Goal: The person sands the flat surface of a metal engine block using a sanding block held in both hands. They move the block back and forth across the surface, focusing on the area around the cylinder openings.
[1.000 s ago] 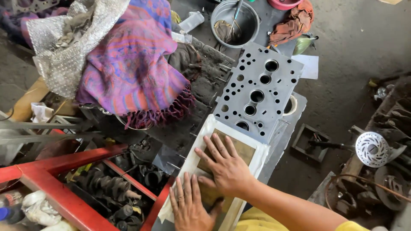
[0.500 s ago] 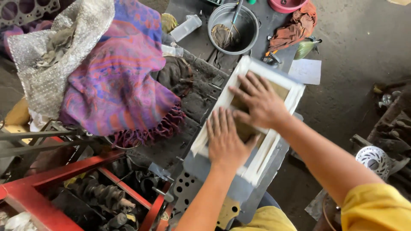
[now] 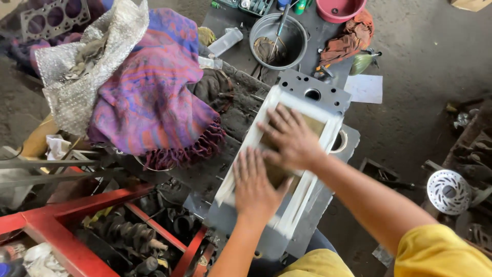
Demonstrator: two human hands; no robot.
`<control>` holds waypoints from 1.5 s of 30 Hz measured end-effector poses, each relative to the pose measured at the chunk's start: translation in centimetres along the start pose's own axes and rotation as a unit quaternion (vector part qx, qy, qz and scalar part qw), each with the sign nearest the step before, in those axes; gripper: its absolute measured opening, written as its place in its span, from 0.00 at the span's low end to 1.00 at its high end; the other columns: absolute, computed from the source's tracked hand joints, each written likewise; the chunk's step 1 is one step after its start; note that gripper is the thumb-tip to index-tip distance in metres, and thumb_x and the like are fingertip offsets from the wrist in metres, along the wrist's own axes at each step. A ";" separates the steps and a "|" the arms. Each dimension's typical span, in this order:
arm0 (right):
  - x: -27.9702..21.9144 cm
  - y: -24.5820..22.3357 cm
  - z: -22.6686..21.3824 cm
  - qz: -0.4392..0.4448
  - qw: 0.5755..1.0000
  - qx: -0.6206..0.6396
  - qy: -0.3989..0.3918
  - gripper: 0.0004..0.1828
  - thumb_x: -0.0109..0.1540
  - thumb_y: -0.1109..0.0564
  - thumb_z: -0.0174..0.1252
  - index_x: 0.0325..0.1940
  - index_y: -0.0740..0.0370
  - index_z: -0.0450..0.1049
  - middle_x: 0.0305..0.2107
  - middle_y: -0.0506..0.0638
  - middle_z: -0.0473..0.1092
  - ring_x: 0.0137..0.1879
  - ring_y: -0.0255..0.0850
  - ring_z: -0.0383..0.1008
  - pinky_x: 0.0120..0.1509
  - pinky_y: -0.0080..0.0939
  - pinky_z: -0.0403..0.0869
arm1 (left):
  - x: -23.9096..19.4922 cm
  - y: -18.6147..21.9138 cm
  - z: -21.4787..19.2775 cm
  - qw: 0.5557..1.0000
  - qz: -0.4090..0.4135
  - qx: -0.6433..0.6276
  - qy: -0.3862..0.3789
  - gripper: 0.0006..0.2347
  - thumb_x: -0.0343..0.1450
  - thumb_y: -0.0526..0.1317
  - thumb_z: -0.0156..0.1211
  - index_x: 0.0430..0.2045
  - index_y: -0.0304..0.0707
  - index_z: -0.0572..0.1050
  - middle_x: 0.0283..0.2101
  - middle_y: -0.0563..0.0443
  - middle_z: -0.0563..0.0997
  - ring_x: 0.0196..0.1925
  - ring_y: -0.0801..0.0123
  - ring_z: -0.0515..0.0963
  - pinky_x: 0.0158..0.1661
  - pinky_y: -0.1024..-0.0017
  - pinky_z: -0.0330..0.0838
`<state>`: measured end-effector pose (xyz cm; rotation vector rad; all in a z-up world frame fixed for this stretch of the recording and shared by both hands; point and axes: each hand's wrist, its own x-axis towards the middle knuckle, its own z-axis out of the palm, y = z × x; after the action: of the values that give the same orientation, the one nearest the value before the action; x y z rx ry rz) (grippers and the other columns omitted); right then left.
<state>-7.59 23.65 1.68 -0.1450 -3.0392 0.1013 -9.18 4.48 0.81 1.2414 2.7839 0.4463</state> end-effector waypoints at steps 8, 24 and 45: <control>-7.4 -17.6 -0.1 -0.008 0.999 -0.020 0.036 0.43 0.70 0.21 0.21 0.81 0.44 0.40 0.78 0.57 0.33 0.84 0.54 0.27 0.85 0.62 0.26 | -18.2 -7.3 -1.9 0.997 -0.017 0.056 0.049 0.51 0.62 0.74 0.53 0.73 0.35 0.54 0.78 0.41 0.56 0.80 0.50 0.53 0.75 0.52 0.46; 0.7 4.1 -0.4 0.010 0.999 0.031 -0.038 0.42 0.66 0.22 0.35 0.79 0.41 0.55 0.76 0.58 0.49 0.82 0.57 0.43 0.81 0.63 0.40 | 4.1 2.0 1.3 0.998 0.017 0.055 -0.026 0.51 0.66 0.77 0.46 0.72 0.26 0.51 0.77 0.33 0.50 0.80 0.47 0.45 0.75 0.51 0.34; -5.1 -14.4 -0.9 0.023 0.994 0.098 -0.041 0.42 0.69 0.25 0.31 0.78 0.48 0.55 0.76 0.63 0.46 0.81 0.62 0.38 0.80 0.68 0.35 | -13.9 -8.5 1.1 0.997 0.023 0.046 0.053 0.52 0.58 0.76 0.53 0.70 0.33 0.58 0.75 0.37 0.60 0.78 0.49 0.58 0.74 0.53 0.48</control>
<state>-3.75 8.95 3.15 -0.2003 -3.0844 0.4170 -5.79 -10.88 -3.52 1.3412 2.9010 0.4026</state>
